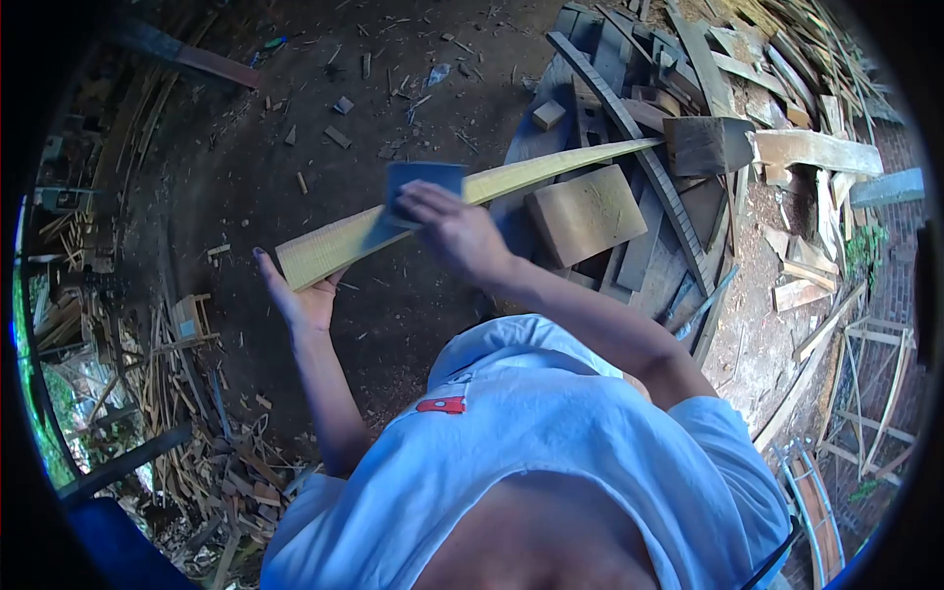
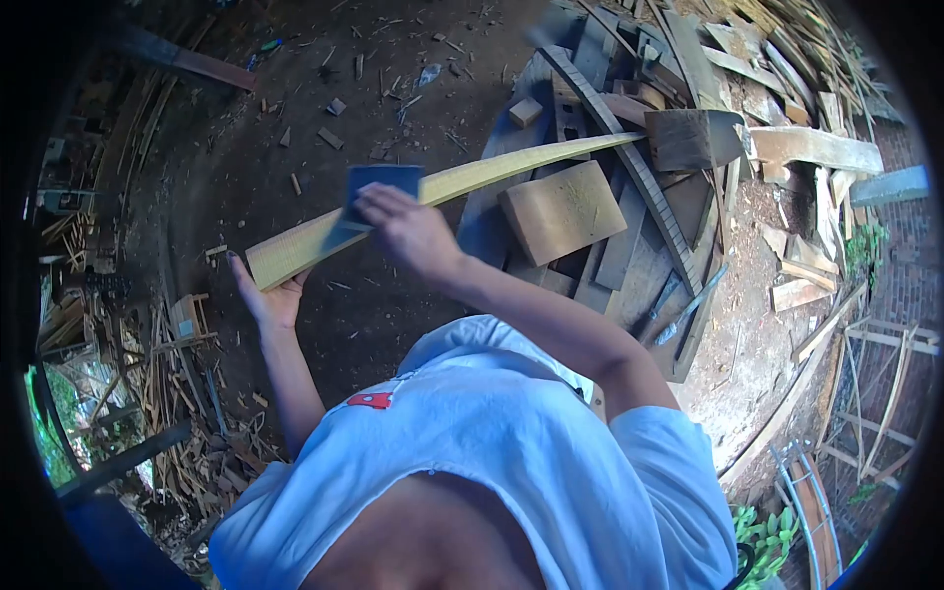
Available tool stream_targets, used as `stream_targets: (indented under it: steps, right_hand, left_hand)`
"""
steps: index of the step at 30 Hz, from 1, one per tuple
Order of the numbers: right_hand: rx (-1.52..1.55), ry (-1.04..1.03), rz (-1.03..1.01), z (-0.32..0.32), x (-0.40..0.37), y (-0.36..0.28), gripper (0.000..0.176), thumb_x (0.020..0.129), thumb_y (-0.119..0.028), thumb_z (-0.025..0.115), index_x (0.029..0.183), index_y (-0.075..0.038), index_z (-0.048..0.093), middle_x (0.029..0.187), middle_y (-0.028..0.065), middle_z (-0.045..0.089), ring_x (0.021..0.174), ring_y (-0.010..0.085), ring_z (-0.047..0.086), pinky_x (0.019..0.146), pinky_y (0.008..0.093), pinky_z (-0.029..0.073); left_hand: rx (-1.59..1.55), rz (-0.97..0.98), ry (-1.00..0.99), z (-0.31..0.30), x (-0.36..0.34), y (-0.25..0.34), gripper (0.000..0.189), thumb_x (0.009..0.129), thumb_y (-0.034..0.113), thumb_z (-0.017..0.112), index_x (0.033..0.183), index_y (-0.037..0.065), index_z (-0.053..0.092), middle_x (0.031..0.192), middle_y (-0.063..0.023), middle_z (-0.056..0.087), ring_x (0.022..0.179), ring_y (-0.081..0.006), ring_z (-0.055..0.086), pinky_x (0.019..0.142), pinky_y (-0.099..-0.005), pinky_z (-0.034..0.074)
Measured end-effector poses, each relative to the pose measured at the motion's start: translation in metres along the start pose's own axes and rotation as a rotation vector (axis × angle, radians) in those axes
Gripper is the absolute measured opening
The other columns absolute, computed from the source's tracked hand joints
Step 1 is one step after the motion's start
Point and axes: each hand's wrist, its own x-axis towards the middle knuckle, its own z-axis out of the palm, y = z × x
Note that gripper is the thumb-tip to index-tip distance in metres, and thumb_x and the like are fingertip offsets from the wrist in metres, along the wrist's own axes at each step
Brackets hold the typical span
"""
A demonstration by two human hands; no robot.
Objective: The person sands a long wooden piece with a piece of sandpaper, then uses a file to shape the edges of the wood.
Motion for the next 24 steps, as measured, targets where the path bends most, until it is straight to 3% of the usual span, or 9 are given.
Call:
stream_targets:
  steps: [2, 4, 6, 10, 13, 18, 19, 22, 24]
  right_hand:
    - [0.045, -0.051, -0.264, 0.026, 0.023, -0.038, 0.045, 0.078, -0.008, 0.053, 0.122, 0.002, 0.054, 0.131, 0.0180, 0.052, 0.125, 0.0309, 0.047, 0.107, 0.0367, 0.038]
    - [0.028, -0.048, -0.330, 0.027, 0.026, -0.065, 0.047, 0.078, -0.010, 0.052, 0.124, 0.003, 0.052, 0.131, 0.0169, 0.052, 0.126, 0.0289, 0.046, 0.108, 0.0367, 0.037]
    - [0.033, -0.077, -0.324, 0.010, 0.012, -0.042, 0.049, 0.078, -0.009, 0.052, 0.125, 0.002, 0.052, 0.132, 0.0170, 0.051, 0.126, 0.0292, 0.047, 0.108, 0.0372, 0.037]
    - [-0.106, 0.026, 0.139, -0.049, -0.048, 0.038, 0.047, 0.076, 0.000, 0.055, 0.122, -0.003, 0.058, 0.130, 0.0145, 0.054, 0.121, 0.0305, 0.051, 0.103, 0.0385, 0.043]
    - [-0.192, 0.159, 0.314, -0.045, -0.060, 0.071, 0.038, 0.079, 0.000, 0.056, 0.117, -0.001, 0.060, 0.130, 0.0162, 0.053, 0.120, 0.0310, 0.052, 0.102, 0.0390, 0.042]
    - [0.052, -0.052, -0.161, 0.000, -0.010, -0.032, 0.048, 0.080, -0.007, 0.047, 0.127, 0.000, 0.052, 0.134, 0.0158, 0.049, 0.129, 0.0291, 0.044, 0.110, 0.0378, 0.034]
    - [0.054, -0.067, -0.202, -0.001, -0.009, -0.040, 0.047, 0.082, -0.007, 0.046, 0.129, -0.001, 0.051, 0.135, 0.0147, 0.049, 0.129, 0.0286, 0.044, 0.110, 0.0378, 0.034]
    - [0.010, -0.062, -0.163, -0.035, -0.030, -0.008, 0.051, 0.074, -0.002, 0.055, 0.125, 0.001, 0.053, 0.133, 0.0165, 0.051, 0.128, 0.0288, 0.045, 0.108, 0.0367, 0.037]
    - [-0.072, 0.022, 0.052, -0.045, -0.059, 0.038, 0.054, 0.072, 0.001, 0.055, 0.126, 0.000, 0.053, 0.134, 0.0157, 0.050, 0.128, 0.0292, 0.044, 0.109, 0.0382, 0.036]
  left_hand:
    - [-0.005, -0.032, 0.029, 0.000, 0.005, 0.004, 0.083, 0.088, 0.066, 0.039, 0.135, -0.001, 0.033, 0.127, -0.0227, 0.047, 0.116, -0.0362, 0.051, 0.088, -0.0532, 0.051]
    - [-0.129, -0.049, -0.029, -0.004, 0.011, 0.009, 0.080, 0.089, 0.063, 0.038, 0.134, -0.003, 0.035, 0.125, -0.0226, 0.051, 0.113, -0.0374, 0.054, 0.090, -0.0547, 0.049]
    - [-0.088, -0.001, -0.007, 0.002, 0.005, 0.009, 0.073, 0.091, 0.058, 0.039, 0.131, -0.004, 0.040, 0.126, -0.0219, 0.052, 0.114, -0.0353, 0.054, 0.088, -0.0527, 0.052]
    - [0.020, -0.007, -0.130, 0.004, -0.008, 0.009, 0.068, 0.091, 0.055, 0.042, 0.125, -0.004, 0.046, 0.128, -0.0234, 0.051, 0.118, -0.0346, 0.051, 0.088, -0.0506, 0.052]
    - [-0.078, -0.083, -0.305, 0.005, -0.010, 0.008, 0.062, 0.092, 0.051, 0.042, 0.120, -0.004, 0.050, 0.129, -0.0228, 0.051, 0.119, -0.0338, 0.050, 0.093, -0.0492, 0.049]
    - [-0.117, 0.012, -0.248, 0.009, -0.004, 0.006, 0.057, 0.094, 0.047, 0.039, 0.112, -0.004, 0.056, 0.128, -0.0203, 0.053, 0.122, -0.0320, 0.048, 0.104, -0.0438, 0.037]
    - [-0.165, 0.013, -0.258, 0.011, -0.005, 0.007, 0.051, 0.093, 0.043, 0.046, 0.108, -0.004, 0.058, 0.124, -0.0205, 0.056, 0.122, -0.0330, 0.048, 0.104, -0.0454, 0.037]
    - [-0.368, -0.024, -0.221, 0.000, -0.001, 0.003, 0.042, 0.090, 0.032, 0.056, 0.109, -0.005, 0.057, 0.121, -0.0198, 0.056, 0.123, -0.0332, 0.046, 0.106, -0.0482, 0.036]
    - [-0.418, -0.017, -0.196, -0.001, -0.003, 0.000, 0.038, 0.088, 0.028, 0.060, 0.107, -0.005, 0.057, 0.116, -0.0189, 0.058, 0.121, -0.0329, 0.048, 0.105, -0.0485, 0.036]
